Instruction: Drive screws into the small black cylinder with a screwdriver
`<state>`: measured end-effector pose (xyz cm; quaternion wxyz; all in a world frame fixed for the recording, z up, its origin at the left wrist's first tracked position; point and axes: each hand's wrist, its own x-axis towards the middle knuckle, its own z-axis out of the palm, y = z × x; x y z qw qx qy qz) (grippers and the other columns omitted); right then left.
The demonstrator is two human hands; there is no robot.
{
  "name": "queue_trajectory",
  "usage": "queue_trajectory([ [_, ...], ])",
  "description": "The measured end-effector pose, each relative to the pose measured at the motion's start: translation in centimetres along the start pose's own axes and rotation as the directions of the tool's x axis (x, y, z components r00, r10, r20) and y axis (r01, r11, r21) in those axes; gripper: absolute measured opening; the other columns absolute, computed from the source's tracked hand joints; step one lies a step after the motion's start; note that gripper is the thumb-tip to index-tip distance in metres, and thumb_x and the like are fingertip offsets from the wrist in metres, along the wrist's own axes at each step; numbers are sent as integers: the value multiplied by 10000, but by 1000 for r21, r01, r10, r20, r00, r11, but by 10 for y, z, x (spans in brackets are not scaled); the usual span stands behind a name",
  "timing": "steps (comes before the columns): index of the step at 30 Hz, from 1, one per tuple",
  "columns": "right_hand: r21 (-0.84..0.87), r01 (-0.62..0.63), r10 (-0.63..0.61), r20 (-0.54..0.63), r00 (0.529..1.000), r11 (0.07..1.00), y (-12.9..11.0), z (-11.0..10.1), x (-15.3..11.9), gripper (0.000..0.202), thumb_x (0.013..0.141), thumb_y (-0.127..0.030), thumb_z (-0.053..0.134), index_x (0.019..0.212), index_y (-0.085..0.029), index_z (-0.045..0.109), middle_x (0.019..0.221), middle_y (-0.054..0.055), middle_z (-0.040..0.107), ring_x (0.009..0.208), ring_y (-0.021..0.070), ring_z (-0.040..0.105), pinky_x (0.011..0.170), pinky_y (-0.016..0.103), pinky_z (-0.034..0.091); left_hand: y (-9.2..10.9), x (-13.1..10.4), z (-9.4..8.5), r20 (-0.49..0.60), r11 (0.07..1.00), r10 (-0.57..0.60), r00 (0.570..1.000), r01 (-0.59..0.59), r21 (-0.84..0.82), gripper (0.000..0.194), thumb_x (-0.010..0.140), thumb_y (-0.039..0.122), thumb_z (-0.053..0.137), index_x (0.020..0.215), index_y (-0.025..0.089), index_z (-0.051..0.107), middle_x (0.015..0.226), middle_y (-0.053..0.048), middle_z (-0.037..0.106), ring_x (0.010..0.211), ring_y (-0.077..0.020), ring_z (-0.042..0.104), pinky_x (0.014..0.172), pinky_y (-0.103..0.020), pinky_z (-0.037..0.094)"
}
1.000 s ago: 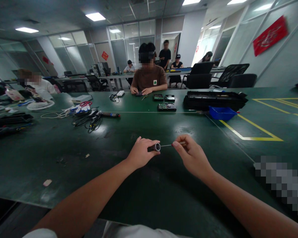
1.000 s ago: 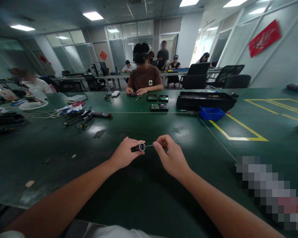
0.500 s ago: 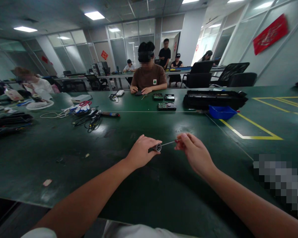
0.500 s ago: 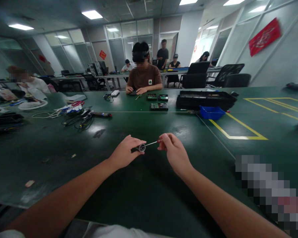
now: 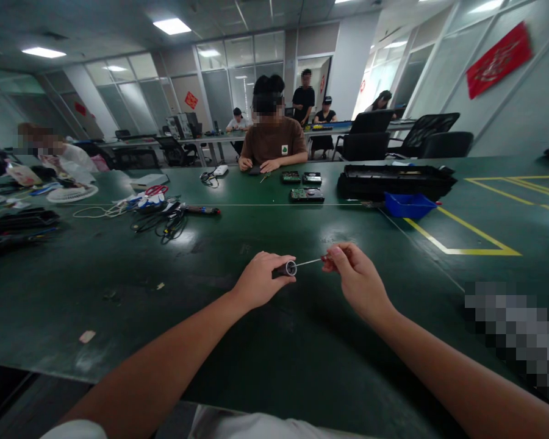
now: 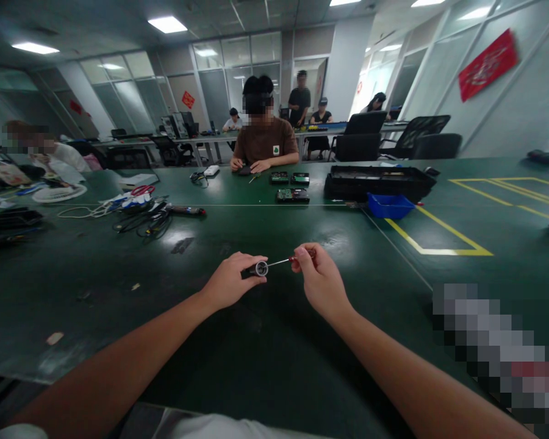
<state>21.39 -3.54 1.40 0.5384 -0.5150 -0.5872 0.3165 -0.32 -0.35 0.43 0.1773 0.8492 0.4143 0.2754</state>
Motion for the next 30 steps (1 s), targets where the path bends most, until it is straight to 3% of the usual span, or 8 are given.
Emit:
queue_trajectory([
  [8,-323,-17,6,-34,999,946,-13,-7,-3,410,901,-568,546,859,-192,705,667,35,677,617,189,625,594,310,436,-1,-1,0,-35,999,-44,998,43,-22,417,838,320,741,1240,260,651,1085,-14,710,987,-220,596,876,-362,436],
  [18,-412,-26,-15,-97,995,911,-13,-7,-1,493,911,-622,490,803,-194,711,605,12,659,507,150,573,513,270,364,0,0,-1,-32,999,-34,999,33,-30,425,837,326,743,1246,257,650,1082,-18,710,976,-214,596,893,-353,433],
  [25,-541,81,-135,-62,989,837,-13,-11,-1,615,878,-702,470,561,-200,631,443,-14,505,422,134,479,485,280,309,-2,-1,1,-28,1000,25,999,-25,-1,431,828,335,752,1241,268,647,1093,-4,712,974,-210,586,879,-357,428],
  [30,-542,98,-133,-25,991,835,-12,-10,-1,536,876,-662,522,633,-202,654,479,-11,559,433,138,501,478,277,322,-3,0,0,-28,1000,24,999,-24,-5,423,821,319,761,1227,259,658,1110,-12,716,978,-215,594,899,-364,425],
])
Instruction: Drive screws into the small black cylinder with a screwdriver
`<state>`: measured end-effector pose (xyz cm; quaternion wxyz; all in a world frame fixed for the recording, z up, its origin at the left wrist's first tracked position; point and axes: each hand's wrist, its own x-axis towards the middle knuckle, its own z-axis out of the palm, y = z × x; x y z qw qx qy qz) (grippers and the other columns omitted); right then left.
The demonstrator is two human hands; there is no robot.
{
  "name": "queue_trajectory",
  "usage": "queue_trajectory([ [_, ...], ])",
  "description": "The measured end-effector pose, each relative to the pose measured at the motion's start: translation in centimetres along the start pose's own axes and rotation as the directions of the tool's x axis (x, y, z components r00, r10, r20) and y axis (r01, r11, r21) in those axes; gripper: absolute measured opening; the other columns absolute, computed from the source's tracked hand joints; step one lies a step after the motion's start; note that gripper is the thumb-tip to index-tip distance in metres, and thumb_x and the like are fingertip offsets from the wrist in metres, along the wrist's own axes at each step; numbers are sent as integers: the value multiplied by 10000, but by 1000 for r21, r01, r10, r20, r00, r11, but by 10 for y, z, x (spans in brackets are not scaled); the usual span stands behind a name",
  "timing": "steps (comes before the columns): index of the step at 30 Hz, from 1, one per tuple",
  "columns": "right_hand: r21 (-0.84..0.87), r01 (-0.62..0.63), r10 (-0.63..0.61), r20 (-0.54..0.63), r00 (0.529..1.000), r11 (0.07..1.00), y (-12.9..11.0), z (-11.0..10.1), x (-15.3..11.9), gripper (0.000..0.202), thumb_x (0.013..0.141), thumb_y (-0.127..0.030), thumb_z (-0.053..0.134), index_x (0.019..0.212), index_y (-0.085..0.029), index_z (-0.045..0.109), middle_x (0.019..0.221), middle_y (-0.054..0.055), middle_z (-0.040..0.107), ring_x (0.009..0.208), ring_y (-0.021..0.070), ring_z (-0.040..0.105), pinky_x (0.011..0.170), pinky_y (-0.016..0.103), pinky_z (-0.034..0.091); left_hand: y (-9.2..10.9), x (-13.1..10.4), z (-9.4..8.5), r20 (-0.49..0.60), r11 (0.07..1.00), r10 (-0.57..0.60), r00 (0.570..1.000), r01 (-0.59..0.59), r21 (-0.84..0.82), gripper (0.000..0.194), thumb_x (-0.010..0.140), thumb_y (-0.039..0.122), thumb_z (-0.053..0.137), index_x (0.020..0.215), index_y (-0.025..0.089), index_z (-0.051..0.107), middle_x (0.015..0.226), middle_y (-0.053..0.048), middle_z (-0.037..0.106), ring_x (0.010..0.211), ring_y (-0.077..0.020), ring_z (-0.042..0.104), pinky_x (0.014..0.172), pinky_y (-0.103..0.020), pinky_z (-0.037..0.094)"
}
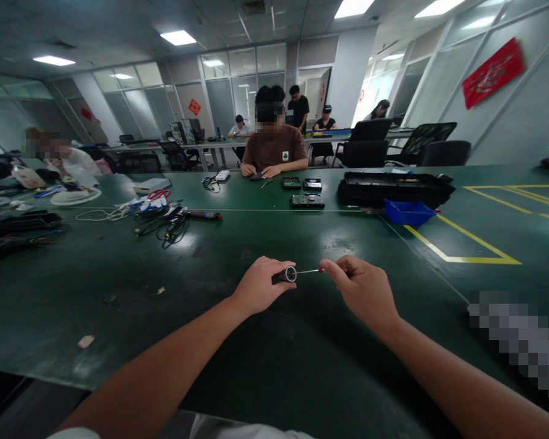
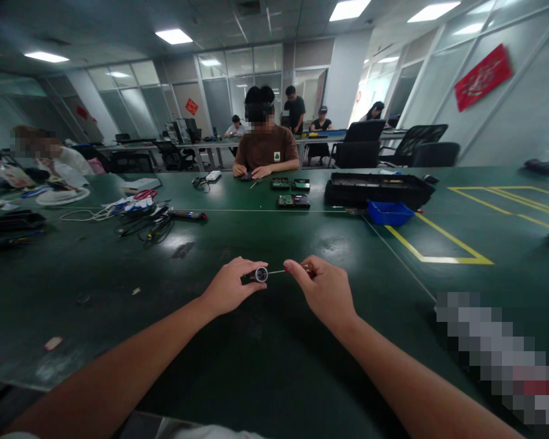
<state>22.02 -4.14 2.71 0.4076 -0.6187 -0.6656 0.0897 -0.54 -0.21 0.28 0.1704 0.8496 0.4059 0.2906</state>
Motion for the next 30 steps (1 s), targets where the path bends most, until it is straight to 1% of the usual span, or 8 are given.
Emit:
queue_trajectory([
  [6,53,-9,2,129,992,999,-2,-5,3,379,910,-543,547,851,-200,699,602,7,659,529,172,608,524,288,407,-1,0,0,-9,1000,1,1000,-1,14,419,815,309,767,1219,266,665,1093,-12,718,977,-218,595,900,-369,430],
  [10,134,62,-89,209,974,989,-6,-7,-1,274,936,-409,523,998,-194,682,728,23,708,644,185,668,606,299,476,-2,1,1,6,1000,11,1000,-11,15,419,810,295,772,1213,255,668,1084,-15,722,970,-216,604,915,-374,427],
  [12,145,110,-141,221,965,983,-9,-7,-3,264,938,-370,509,1045,-192,672,812,40,729,717,195,685,665,316,498,-3,1,2,11,1000,5,1000,-5,15,420,799,293,782,1203,246,673,1071,-18,726,966,-219,607,911,-375,426],
  [15,127,88,-114,220,969,988,-12,-7,-5,287,933,-357,510,1117,-188,652,876,52,743,775,208,694,697,329,508,-2,1,3,14,1000,-1,1000,1,11,416,788,287,792,1187,240,681,1061,-18,728,965,-219,608,910,-374,424],
  [21,48,21,-31,209,977,999,-8,-7,-2,427,997,-485,369,1030,-207,690,672,14,668,561,185,611,517,303,409,-1,0,2,21,1000,-26,999,26,-6,416,810,308,770,1212,266,673,1068,-18,724,977,-222,605,905,-381,426],
  [23,63,21,-33,202,979,998,-6,-5,-2,410,998,-475,372,1041,-207,679,715,20,686,543,177,597,506,298,398,-1,0,2,22,999,-36,999,37,-16,418,810,305,769,1214,267,673,1066,-20,722,978,-222,603,908,-380,428],
  [26,103,63,-83,203,976,993,-7,-3,-3,341,994,-401,391,1154,-199,615,846,40,715,595,176,616,553,300,433,-2,0,2,13,999,-42,999,42,-26,419,807,291,772,1213,268,674,1069,-19,721,986,-221,599,908,-377,429],
  [30,102,98,-118,216,969,990,-10,-5,-5,309,980,-328,394,1175,-186,586,871,51,703,716,200,647,651,325,466,-4,0,1,-9,998,-57,998,57,-27,413,824,288,754,1227,267,665,1098,-30,715,1004,-227,588,903,-383,430],
])
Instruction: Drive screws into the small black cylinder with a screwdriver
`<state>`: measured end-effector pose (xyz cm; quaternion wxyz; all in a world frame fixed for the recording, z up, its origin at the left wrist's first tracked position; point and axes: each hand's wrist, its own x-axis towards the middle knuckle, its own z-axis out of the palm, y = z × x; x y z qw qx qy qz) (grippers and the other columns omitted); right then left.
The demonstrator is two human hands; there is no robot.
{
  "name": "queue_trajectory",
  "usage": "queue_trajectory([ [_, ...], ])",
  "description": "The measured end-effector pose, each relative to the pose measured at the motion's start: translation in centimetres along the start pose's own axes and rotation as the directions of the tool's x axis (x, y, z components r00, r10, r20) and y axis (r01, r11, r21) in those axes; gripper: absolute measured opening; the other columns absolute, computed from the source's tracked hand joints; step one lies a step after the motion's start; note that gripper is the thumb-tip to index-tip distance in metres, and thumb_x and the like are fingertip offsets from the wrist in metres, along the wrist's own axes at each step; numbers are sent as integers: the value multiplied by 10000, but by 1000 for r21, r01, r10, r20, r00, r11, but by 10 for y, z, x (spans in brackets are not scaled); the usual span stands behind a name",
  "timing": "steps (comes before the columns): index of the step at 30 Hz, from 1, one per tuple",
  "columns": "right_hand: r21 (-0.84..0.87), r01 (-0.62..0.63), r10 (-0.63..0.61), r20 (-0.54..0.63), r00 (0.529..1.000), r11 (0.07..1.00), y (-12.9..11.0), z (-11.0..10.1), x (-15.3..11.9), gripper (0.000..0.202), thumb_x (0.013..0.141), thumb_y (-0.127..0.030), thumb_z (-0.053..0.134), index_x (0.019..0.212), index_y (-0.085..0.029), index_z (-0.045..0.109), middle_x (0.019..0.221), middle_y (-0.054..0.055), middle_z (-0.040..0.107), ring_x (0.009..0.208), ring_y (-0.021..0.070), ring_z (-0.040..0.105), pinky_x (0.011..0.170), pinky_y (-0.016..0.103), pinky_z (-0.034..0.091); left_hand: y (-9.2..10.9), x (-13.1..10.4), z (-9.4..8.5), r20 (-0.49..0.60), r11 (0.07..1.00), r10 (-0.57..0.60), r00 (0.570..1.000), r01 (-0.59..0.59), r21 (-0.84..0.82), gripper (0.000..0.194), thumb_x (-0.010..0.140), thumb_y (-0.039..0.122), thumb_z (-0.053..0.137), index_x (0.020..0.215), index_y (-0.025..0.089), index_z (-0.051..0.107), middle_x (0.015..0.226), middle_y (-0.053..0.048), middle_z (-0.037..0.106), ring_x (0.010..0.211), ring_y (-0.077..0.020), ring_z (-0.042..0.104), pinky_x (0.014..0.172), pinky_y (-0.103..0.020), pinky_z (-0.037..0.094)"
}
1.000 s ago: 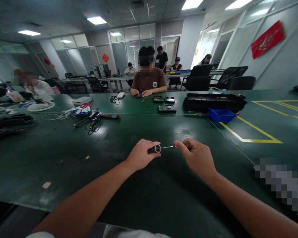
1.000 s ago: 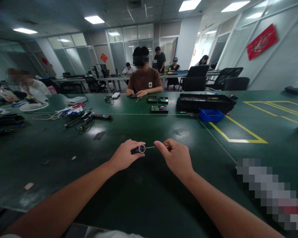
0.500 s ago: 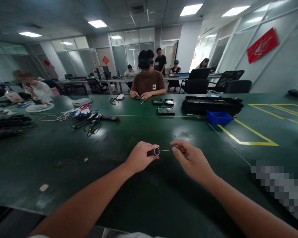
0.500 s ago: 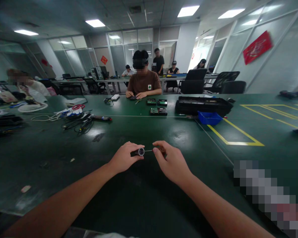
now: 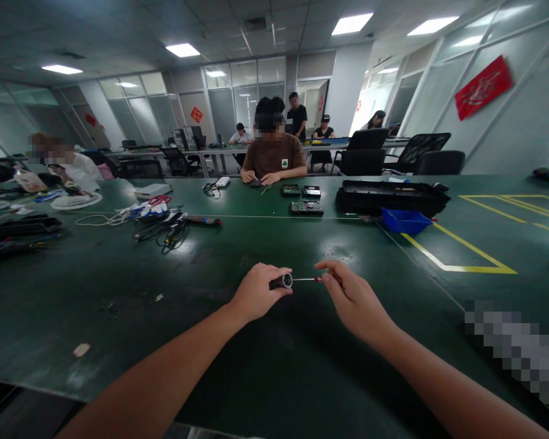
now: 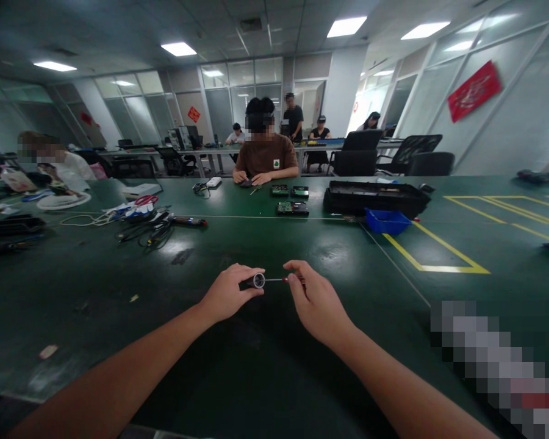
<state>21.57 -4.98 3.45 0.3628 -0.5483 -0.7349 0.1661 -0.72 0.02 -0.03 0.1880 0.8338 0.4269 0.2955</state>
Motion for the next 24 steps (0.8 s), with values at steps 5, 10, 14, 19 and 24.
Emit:
queue_trajectory([
  [5,-9,-71,71,43,997,997,-1,-2,2,409,1011,-425,318,1092,-213,658,699,17,649,612,198,624,573,318,439,0,0,-2,-5,1000,12,1000,-12,-1,426,815,286,766,1227,273,660,1098,-5,712,995,-207,586,896,-372,432],
  [10,13,-64,63,44,997,998,0,0,4,355,991,-400,378,1212,-201,572,771,28,675,615,198,626,564,320,442,2,0,-3,15,1000,13,1000,-13,13,413,804,269,775,1204,262,675,1058,-2,719,975,-204,595,905,-368,427],
  [14,41,-28,25,51,998,999,-2,0,2,301,985,-363,398,1210,-208,524,843,35,681,711,205,645,636,330,463,1,1,-2,34,1000,7,999,-7,13,421,793,271,784,1200,255,680,1044,-6,720,964,-207,598,900,-365,430],
  [19,24,-119,118,40,992,993,-1,0,3,349,1011,-443,320,1148,-222,553,833,39,687,603,192,601,571,331,423,1,1,-1,11,1000,5,1000,-5,6,423,801,282,778,1211,263,675,1047,-1,717,962,-207,590,890,-365,427],
  [24,103,-91,89,17,996,991,2,2,2,269,983,-389,425,1183,-217,481,893,50,670,720,203,634,636,334,476,3,1,-3,24,1000,-17,1000,17,12,410,809,283,766,1210,265,677,1036,-23,719,970,-226,593,880,-371,433],
])
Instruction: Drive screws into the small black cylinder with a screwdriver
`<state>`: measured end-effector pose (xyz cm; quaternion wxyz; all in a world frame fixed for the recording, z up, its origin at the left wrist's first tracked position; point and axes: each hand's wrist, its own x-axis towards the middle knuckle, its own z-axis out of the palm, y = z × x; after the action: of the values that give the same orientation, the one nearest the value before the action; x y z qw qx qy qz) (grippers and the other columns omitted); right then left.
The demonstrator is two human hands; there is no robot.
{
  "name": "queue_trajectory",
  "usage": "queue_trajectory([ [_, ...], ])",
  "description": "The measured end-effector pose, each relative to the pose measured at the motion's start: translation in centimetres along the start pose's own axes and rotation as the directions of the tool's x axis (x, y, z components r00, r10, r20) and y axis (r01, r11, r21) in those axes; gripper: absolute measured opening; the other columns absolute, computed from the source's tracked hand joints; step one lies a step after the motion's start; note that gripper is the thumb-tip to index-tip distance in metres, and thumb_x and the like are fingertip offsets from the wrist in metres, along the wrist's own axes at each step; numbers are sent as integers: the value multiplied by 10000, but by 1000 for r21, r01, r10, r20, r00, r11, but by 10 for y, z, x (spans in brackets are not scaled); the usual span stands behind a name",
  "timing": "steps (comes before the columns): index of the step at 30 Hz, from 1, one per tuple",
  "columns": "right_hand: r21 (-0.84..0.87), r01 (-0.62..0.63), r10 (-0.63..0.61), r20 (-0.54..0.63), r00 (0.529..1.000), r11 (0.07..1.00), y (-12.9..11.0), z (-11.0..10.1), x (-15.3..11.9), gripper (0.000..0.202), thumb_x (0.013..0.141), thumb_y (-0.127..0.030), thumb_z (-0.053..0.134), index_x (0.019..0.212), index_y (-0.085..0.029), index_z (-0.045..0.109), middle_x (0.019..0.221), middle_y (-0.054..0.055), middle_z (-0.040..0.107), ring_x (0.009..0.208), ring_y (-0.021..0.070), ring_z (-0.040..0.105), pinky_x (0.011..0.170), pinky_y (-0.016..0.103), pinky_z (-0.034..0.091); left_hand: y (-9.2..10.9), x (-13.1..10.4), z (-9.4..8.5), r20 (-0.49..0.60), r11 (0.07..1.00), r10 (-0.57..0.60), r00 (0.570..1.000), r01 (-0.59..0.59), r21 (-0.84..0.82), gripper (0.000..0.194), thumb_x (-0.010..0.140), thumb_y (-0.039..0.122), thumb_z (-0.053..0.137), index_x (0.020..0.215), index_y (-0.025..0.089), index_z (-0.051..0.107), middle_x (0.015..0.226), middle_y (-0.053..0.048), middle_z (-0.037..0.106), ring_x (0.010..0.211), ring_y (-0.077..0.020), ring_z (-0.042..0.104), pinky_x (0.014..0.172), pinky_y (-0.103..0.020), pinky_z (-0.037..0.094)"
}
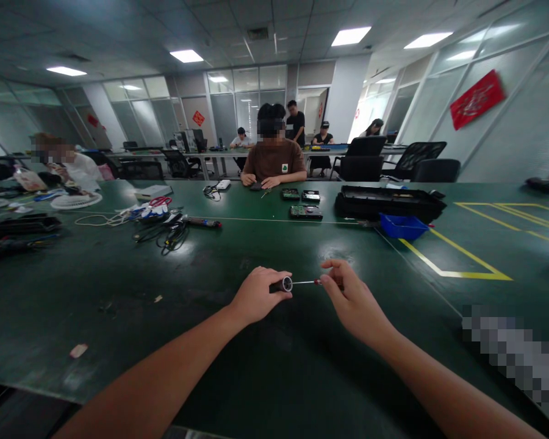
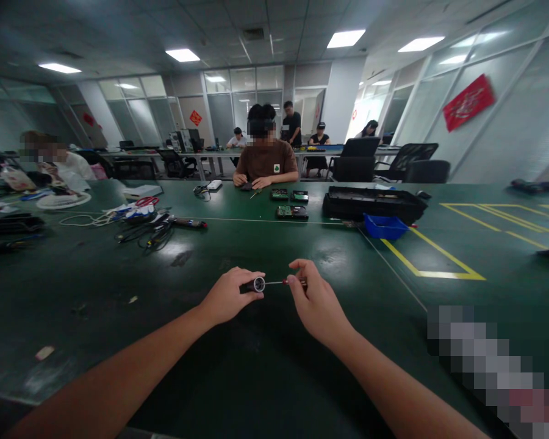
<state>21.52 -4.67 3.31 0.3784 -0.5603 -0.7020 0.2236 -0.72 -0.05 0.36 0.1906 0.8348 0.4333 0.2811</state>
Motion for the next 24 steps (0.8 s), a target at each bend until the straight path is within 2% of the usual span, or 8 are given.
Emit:
queue_trajectory([
  [3,26,21,-20,-15,1000,999,1,0,-1,225,979,-375,430,1123,-225,516,927,48,660,810,210,645,699,339,489,0,0,-1,-10,1000,0,1000,0,-3,412,813,278,761,1215,260,674,1048,-32,718,981,-229,595,888,-375,436],
  [7,-50,4,-2,32,999,999,2,0,0,379,1011,-456,317,954,-236,620,703,5,610,602,186,584,560,310,416,0,0,-1,-25,1000,1,1000,-1,-10,428,808,273,765,1224,267,667,1080,-29,717,994,-228,597,910,-388,438],
  [9,-57,0,1,21,1000,998,3,0,1,362,1005,-453,338,999,-232,625,716,9,629,586,185,580,551,311,411,0,0,0,-20,1000,4,1000,-4,-7,426,810,275,763,1225,266,666,1085,-30,717,997,-230,598,915,-397,439],
  [13,17,19,-19,12,1000,1000,4,2,1,273,980,-388,426,1173,-221,521,839,29,664,708,202,633,618,319,466,0,0,0,-13,1000,10,1000,-10,-3,406,814,271,758,1211,254,676,1074,-37,720,994,-233,604,928,-404,437],
  [15,19,35,-35,10,999,999,4,2,0,256,981,-387,428,1158,-227,522,852,30,655,751,204,637,648,323,473,-1,0,0,-18,1000,10,1000,-10,-3,413,810,269,762,1213,255,675,1070,-35,720,992,-233,606,929,-401,436],
  [19,-27,5,-4,34,999,1000,5,1,1,324,1007,-433,340,1062,-231,589,730,12,619,653,198,608,594,322,441,-2,1,1,-6,1000,20,1000,-20,5,412,804,270,769,1205,257,678,1080,-28,720,994,-228,605,918,-393,437],
  [24,-7,33,-33,24,999,999,0,1,-1,296,983,-369,408,1222,-218,494,800,17,650,668,196,616,622,327,457,-1,1,1,7,1000,16,1000,-16,18,418,813,276,761,1221,258,670,1088,-37,717,1008,-229,605,919,-392,441],
])
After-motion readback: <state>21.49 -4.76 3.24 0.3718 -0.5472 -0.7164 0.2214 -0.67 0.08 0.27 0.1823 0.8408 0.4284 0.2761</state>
